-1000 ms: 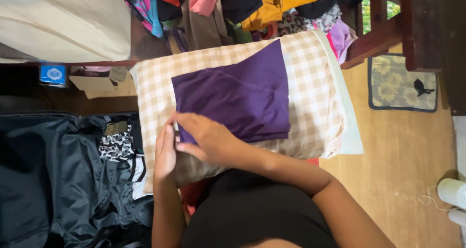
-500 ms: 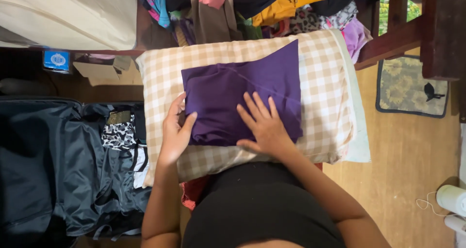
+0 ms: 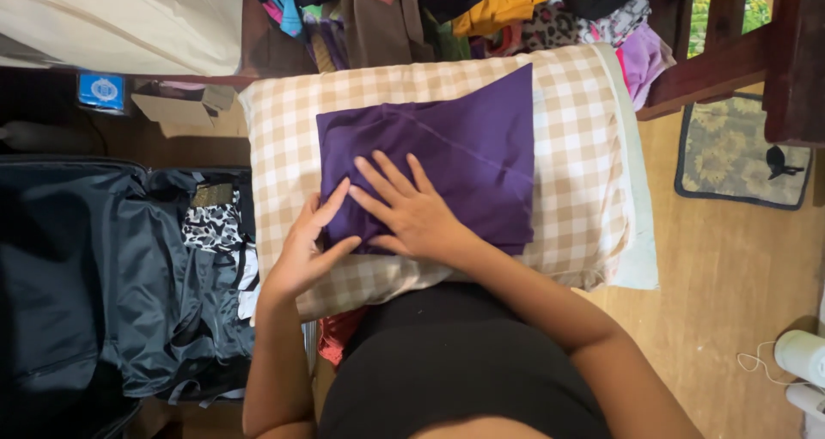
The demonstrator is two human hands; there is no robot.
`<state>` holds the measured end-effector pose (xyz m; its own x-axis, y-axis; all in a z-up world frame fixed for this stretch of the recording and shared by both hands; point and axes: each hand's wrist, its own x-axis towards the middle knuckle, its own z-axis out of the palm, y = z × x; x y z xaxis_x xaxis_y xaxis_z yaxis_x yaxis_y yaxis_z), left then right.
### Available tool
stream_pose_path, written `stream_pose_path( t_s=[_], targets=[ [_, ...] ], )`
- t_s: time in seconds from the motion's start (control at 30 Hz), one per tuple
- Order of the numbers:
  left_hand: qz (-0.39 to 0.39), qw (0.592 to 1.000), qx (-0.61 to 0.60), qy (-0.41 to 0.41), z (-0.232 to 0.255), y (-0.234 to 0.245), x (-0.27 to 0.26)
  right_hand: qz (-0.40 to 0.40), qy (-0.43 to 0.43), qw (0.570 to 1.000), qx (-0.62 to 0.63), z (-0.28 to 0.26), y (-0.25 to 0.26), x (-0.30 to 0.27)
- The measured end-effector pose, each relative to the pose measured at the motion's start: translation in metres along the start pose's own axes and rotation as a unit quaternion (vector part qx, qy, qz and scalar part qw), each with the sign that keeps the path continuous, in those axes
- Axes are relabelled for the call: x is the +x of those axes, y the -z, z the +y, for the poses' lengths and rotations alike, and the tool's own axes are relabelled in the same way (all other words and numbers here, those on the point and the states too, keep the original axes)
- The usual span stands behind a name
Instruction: Folding various clothes and packing them into a suitcase.
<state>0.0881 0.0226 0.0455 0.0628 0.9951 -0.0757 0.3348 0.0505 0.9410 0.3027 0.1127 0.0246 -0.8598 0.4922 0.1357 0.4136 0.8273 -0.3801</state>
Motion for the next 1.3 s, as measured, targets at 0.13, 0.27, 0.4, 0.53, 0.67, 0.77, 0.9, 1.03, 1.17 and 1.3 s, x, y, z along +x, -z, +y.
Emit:
stream_pose_path(
  t_s=[0.13, 0.27, 0.4, 0.53, 0.67, 0.77, 0.9, 1.03, 1.17, 1.3],
  targets=[
    [0.011, 0.999, -0.04, -0.022, -0.016, -0.011, -0.005, 0.016, 0.015, 1.0, 0.019, -0.006, 0.002, 0.008],
    [0.058, 0.993, -0.086, -0.048, 0.002, -0.018, 0.001, 0.031, 0.018, 0.975, 0.22, 0.006, 0.025, -0.013],
    [0.073, 0.995, -0.031, -0.062, 0.065, -0.032, 0.019, 0.121, -0.119, 0.927, 0.333, 0.028, 0.078, -0.051],
    [0.042, 0.982, 0.094, -0.16, 0.113, -0.086, 0.054, 0.256, -0.235, 0.873, 0.342, 0.066, 0.098, -0.103],
    [-0.007, 0.98, 0.159, -0.121, 0.095, -0.187, 0.085, 0.381, -0.266, 0.81, 0.356, 0.106, 0.078, -0.149],
    [-0.03, 0.966, 0.229, -0.113, 0.092, -0.219, 0.087, 0.386, -0.319, 0.778, 0.379, 0.11, 0.064, -0.163],
    [-0.031, 0.965, 0.165, -0.201, 0.099, -0.196, 0.082, 0.312, -0.38, 0.73, 0.475, 0.122, 0.037, -0.171],
    [-0.065, 0.983, -0.052, -0.161, 0.062, -0.153, 0.064, 0.274, -0.389, 0.753, 0.455, 0.12, 0.041, -0.144],
    [0.017, 0.985, -0.172, -0.005, 0.013, -0.104, 0.034, 0.2, -0.383, 0.788, 0.439, 0.116, 0.042, -0.114],
    [0.117, 0.954, -0.26, 0.096, -0.021, -0.065, 0.001, 0.144, -0.314, 0.753, 0.56, 0.114, 0.039, -0.086]
  ],
)
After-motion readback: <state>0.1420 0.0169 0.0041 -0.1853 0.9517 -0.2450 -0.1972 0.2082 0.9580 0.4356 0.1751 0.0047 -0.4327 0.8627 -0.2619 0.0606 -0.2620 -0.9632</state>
